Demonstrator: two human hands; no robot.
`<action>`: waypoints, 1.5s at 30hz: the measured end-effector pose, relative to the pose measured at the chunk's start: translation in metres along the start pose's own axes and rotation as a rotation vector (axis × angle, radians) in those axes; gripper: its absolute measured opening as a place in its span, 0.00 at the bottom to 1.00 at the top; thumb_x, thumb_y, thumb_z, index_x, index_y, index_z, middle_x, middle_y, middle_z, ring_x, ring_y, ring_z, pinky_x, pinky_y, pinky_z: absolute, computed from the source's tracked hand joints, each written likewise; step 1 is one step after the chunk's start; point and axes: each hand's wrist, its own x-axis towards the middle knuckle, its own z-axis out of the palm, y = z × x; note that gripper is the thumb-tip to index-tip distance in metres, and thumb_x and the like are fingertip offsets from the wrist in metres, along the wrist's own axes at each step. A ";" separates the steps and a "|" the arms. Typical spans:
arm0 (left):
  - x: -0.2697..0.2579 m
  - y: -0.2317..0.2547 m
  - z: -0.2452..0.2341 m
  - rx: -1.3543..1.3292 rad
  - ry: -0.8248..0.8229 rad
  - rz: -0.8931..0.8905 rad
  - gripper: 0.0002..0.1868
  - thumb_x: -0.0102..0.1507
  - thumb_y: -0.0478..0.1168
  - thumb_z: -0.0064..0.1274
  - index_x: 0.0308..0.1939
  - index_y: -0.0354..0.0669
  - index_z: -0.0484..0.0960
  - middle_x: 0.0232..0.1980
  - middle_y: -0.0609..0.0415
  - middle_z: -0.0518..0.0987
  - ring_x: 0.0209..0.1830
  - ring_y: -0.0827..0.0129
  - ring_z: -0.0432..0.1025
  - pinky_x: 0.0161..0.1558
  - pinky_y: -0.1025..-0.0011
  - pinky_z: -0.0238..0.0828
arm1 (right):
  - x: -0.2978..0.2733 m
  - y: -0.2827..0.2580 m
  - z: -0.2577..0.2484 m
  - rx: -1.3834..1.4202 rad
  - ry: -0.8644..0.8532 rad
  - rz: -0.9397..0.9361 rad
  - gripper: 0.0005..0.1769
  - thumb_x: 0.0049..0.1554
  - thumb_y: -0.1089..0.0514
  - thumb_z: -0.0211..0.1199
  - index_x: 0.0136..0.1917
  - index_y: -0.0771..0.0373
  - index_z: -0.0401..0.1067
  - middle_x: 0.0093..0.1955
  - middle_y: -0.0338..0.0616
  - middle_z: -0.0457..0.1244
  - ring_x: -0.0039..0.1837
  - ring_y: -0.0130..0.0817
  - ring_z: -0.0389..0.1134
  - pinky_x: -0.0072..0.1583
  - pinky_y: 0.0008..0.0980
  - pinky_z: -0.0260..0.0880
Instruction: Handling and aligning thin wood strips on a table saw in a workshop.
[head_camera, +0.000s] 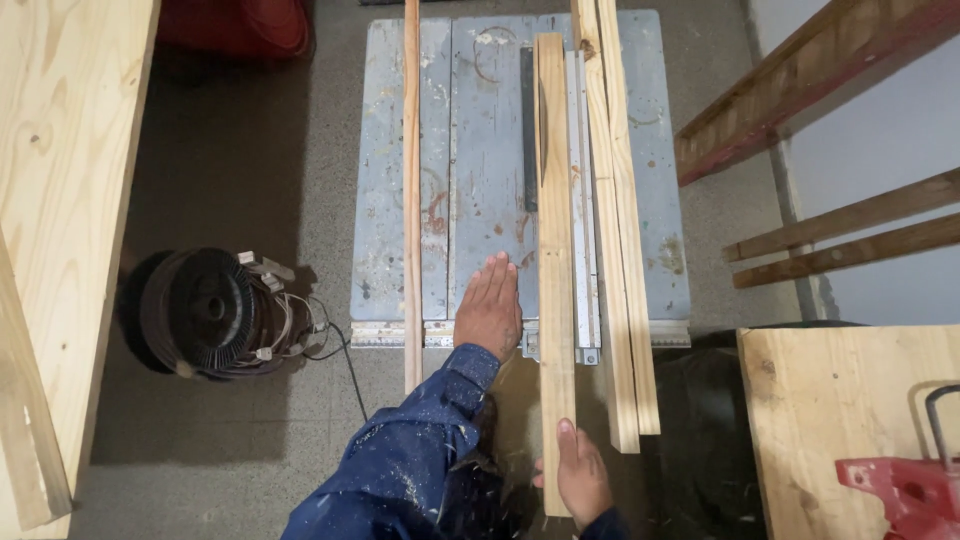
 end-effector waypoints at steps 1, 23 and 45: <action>0.000 0.000 -0.001 0.000 0.000 0.002 0.30 0.70 0.43 0.32 0.75 0.37 0.60 0.81 0.46 0.56 0.81 0.57 0.50 0.79 0.60 0.41 | 0.001 -0.003 0.000 0.001 0.001 0.000 0.35 0.65 0.36 0.32 0.58 0.62 0.71 0.37 0.49 0.72 0.34 0.35 0.74 0.43 0.33 0.72; 0.000 0.000 0.000 0.006 -0.034 -0.002 0.30 0.69 0.42 0.34 0.75 0.37 0.61 0.80 0.46 0.57 0.81 0.57 0.51 0.78 0.60 0.44 | 0.018 -0.056 -0.008 0.065 0.027 -0.026 0.36 0.66 0.36 0.32 0.56 0.63 0.74 0.37 0.52 0.70 0.35 0.40 0.74 0.43 0.35 0.72; -0.188 0.080 -0.040 -0.374 -0.049 0.294 0.36 0.70 0.39 0.56 0.71 0.20 0.55 0.76 0.21 0.53 0.77 0.34 0.53 0.70 0.52 0.62 | 0.013 -0.027 -0.025 -0.240 0.129 -0.268 0.30 0.60 0.35 0.44 0.58 0.55 0.74 0.61 0.51 0.68 0.62 0.51 0.70 0.62 0.44 0.64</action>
